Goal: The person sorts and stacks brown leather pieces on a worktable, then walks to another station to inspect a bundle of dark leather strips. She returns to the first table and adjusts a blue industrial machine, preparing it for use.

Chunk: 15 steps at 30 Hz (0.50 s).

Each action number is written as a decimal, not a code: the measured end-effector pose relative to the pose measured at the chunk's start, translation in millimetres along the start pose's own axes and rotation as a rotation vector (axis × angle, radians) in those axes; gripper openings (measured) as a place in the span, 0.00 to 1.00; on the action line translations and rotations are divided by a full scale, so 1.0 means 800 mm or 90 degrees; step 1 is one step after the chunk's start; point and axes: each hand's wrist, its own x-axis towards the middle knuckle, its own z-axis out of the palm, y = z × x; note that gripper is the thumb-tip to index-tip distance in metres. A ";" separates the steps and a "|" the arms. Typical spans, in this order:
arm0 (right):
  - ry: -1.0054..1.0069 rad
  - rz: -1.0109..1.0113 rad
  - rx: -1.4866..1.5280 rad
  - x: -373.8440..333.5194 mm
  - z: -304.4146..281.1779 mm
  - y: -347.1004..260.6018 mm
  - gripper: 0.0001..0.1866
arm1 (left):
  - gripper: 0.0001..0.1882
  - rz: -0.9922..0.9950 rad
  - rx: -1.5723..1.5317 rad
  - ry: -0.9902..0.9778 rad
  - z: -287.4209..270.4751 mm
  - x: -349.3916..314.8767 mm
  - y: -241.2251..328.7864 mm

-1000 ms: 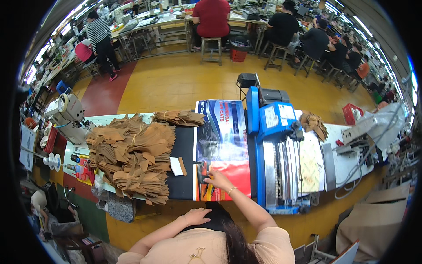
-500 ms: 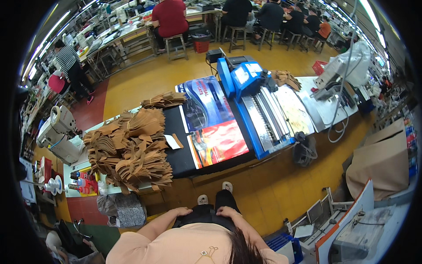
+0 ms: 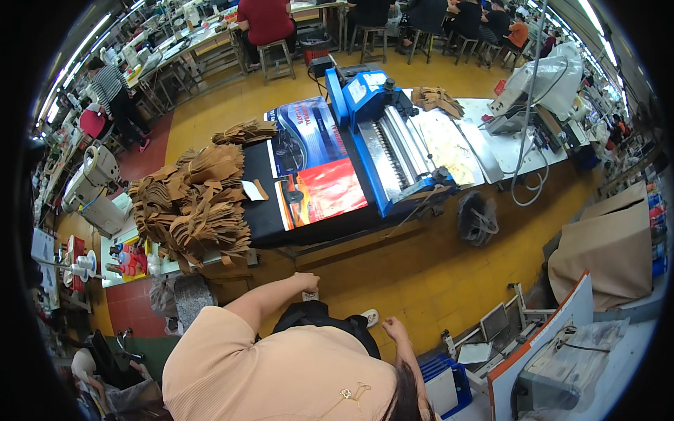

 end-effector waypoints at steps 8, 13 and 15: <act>0.002 0.212 0.189 -0.048 -0.027 0.174 0.23 | 0.30 0.223 0.105 -0.029 0.050 0.026 0.212; 0.046 0.255 0.280 -0.058 -0.049 0.222 0.22 | 0.30 0.259 0.110 -0.053 0.053 0.029 0.257; 0.046 0.195 0.293 -0.052 -0.058 0.232 0.22 | 0.29 0.189 0.113 -0.024 0.049 0.034 0.243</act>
